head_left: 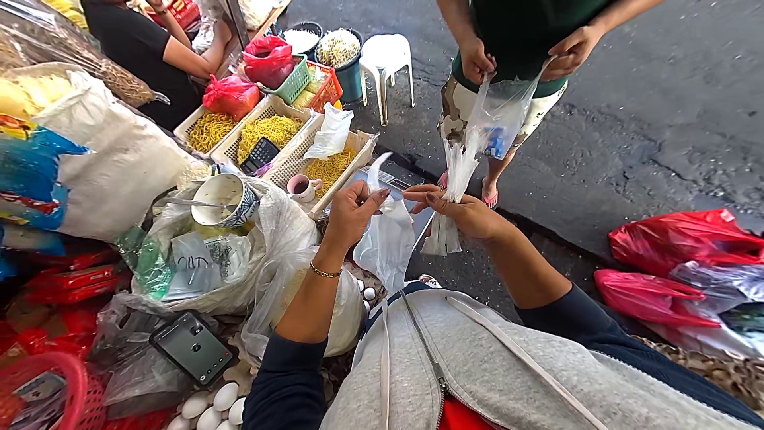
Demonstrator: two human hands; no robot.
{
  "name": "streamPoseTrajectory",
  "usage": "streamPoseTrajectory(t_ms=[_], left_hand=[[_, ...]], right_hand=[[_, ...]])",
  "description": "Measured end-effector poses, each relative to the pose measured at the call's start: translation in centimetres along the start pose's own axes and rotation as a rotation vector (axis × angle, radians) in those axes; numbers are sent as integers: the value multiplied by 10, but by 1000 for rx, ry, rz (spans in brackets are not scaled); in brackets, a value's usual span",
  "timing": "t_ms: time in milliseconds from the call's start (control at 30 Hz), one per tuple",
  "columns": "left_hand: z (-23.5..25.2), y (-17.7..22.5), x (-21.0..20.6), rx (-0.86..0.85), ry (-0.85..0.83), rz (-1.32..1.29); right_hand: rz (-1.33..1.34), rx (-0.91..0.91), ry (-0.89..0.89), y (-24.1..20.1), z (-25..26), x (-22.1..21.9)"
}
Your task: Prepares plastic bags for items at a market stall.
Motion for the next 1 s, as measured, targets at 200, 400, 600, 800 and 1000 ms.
streamPoseTrajectory(t_ms=[200, 400, 600, 800, 1000], left_hand=[[-6, 2, -11, -18, -46, -36], [1, -12, -16, 24, 12, -18], [6, -10, -6, -63, 141, 78], [10, 7, -24, -126, -29, 135], [11, -4, -9, 259, -250, 592]], right_hand=[[101, 14, -133, -2, 3, -14], [16, 10, -98, -1, 9, -13], [16, 73, 14, 5, 6, 17], [88, 82, 4, -7, -2, 18], [171, 100, 110, -14, -14, 45]])
Point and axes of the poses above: each hand's wrist, its own z-axis towards the middle knuckle, its own x-axis out of the back of the hand, y = z × x, the point moved 4 cm from there along z, towards the middle knuckle
